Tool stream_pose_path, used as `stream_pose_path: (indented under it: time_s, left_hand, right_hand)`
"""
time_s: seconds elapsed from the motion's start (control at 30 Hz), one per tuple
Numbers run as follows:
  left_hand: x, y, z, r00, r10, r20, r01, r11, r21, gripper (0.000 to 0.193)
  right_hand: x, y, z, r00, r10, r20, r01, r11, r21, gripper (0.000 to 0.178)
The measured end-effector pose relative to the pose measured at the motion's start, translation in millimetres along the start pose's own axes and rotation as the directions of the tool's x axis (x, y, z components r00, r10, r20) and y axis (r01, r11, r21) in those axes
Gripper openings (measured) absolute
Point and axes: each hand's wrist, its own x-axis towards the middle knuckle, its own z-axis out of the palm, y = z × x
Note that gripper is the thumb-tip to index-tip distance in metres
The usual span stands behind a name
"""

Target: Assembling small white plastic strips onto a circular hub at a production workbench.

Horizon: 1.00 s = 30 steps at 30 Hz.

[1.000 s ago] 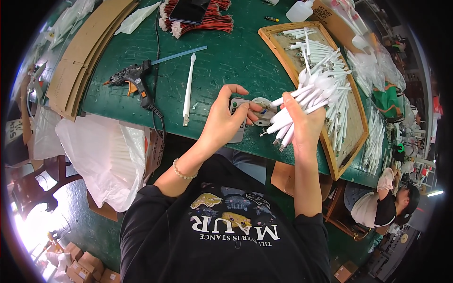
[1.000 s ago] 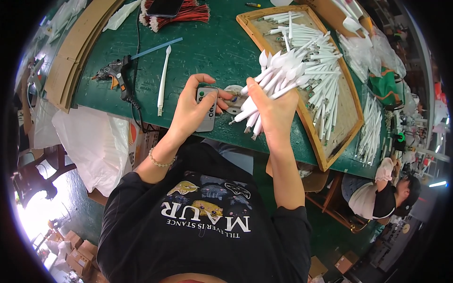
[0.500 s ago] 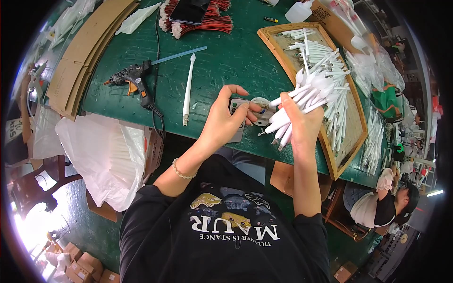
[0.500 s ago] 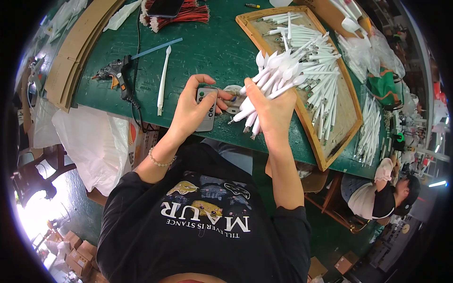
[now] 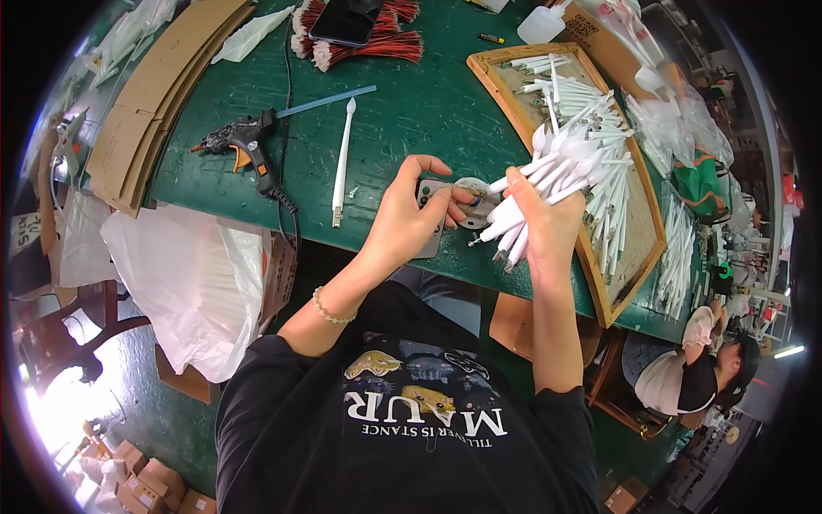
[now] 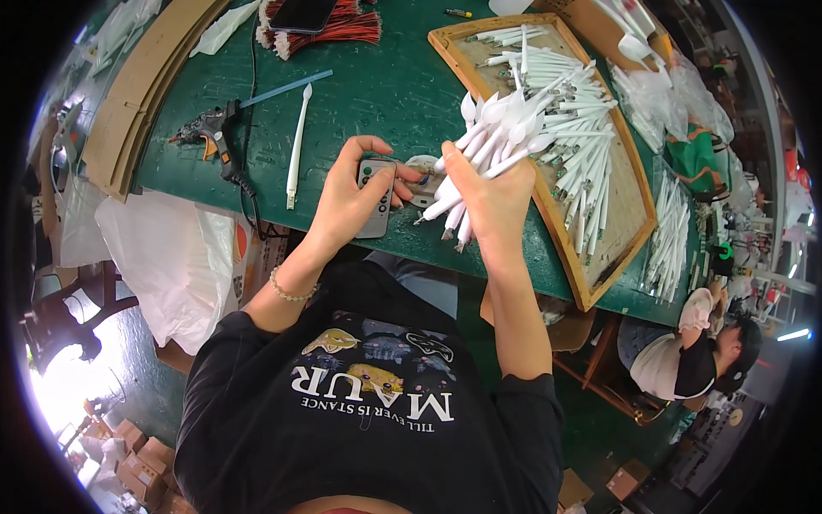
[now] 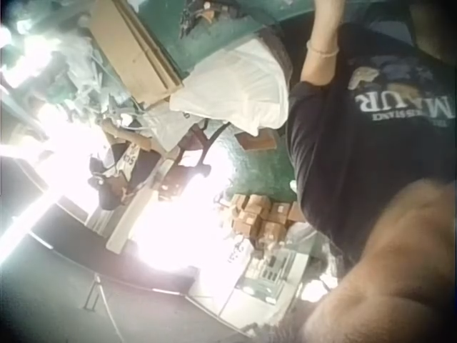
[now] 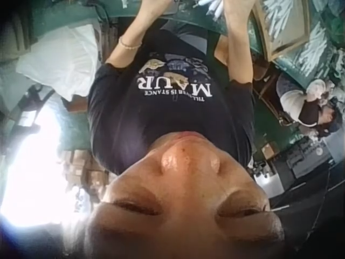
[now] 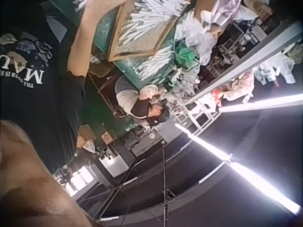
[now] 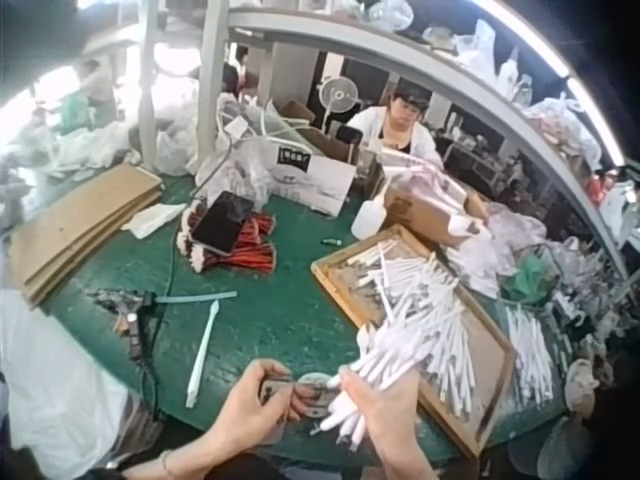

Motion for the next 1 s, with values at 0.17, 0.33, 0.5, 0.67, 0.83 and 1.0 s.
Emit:
stream_pose_path:
  time_s: [0.17,0.33,0.5,0.67,0.83,1.0]
  left_hand:
    - [0.1,-0.9,-0.3,1.0,-0.006,0.001,0.006,1.0,0.01,0.021]
    - [0.2,-1.7,-0.7,1.0,-0.007,0.01,0.007,1.0,0.002,0.021]
    - [-0.3,-1.2,-0.5,1.0,-0.003,0.012,0.003,1.0,-0.004,0.021]
    - [-1.2,2.3,-1.2,1.0,-0.012,0.027,0.011,0.999,0.031,0.017]
    - [-1.0,2.1,-1.5,1.0,-0.018,0.02,0.018,1.0,0.025,0.017]
    - [-0.7,3.1,-0.6,0.999,-0.024,0.022,0.023,0.999,0.03,0.018]
  right_hand:
    - [1.6,2.1,-1.2,1.0,0.007,-0.004,-0.007,1.0,-0.012,0.016]
    - [2.2,3.3,-3.1,1.0,0.004,-0.001,-0.004,1.0,-0.006,0.016]
    - [2.3,1.0,-2.6,0.999,0.031,-0.009,-0.032,0.999,-0.02,0.016]
    - [0.2,0.9,-0.1,0.999,0.005,-0.036,-0.005,1.0,-0.007,0.014]
    - [-2.7,-4.0,1.0,0.998,0.009,-0.057,-0.008,1.0,0.02,0.014]
    - [-2.0,0.2,0.5,0.999,0.009,-0.05,-0.007,1.0,0.028,0.014]
